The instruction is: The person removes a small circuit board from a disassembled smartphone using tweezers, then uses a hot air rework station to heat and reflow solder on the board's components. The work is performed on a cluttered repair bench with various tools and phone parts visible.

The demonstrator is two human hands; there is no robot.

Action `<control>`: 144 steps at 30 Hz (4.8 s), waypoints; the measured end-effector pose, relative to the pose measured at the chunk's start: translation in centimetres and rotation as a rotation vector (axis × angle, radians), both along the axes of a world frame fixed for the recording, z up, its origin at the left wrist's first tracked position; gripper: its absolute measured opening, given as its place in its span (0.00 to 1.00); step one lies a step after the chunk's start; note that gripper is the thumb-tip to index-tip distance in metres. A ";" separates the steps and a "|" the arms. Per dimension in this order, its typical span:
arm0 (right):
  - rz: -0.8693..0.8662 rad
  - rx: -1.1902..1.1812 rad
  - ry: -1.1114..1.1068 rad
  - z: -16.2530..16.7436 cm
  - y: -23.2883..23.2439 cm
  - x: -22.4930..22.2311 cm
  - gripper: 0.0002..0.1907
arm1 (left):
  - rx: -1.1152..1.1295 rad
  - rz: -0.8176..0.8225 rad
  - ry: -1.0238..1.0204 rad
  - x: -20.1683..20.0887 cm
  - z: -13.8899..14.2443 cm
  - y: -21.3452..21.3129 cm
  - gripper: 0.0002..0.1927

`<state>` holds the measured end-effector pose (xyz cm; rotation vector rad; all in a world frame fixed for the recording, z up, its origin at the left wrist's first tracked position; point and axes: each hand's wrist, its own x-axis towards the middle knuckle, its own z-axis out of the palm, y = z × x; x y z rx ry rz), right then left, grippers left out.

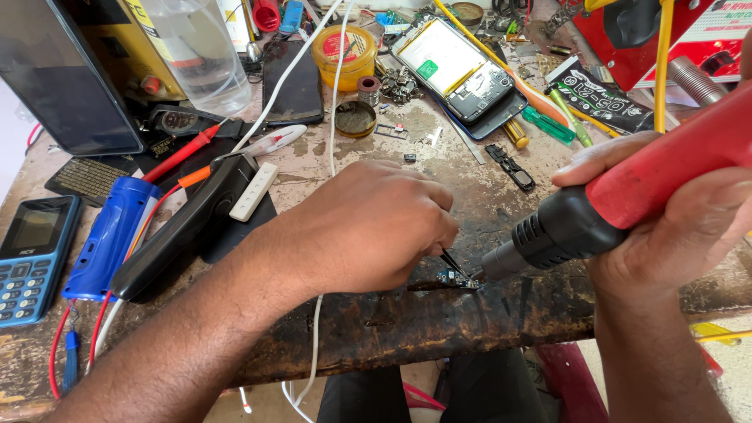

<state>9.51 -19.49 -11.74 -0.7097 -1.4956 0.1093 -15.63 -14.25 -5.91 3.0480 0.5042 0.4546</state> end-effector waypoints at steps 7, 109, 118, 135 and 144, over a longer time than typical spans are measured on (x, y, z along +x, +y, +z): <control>-0.017 -0.011 -0.013 0.2 -0.3 -0.1 0.37 | 0.014 -0.004 0.003 0.0 0.1 -0.1 0.07; 0.364 -0.118 0.013 2.7 -0.6 1.8 0.33 | -0.908 0.015 -0.837 -0.9 -4.3 -6.5 0.07; 0.300 -0.098 -0.104 2.4 -0.8 0.8 0.33 | -0.978 -0.067 -0.895 -1.1 -4.9 -7.4 0.10; 0.305 -0.102 -0.156 0.5 -0.1 2.1 0.35 | -0.931 0.075 -1.293 0.1 -7.5 -10.6 0.09; 0.319 -0.111 -0.202 0.4 0.5 2.4 0.33 | -0.875 0.236 -1.243 1.1 -7.8 -11.6 0.10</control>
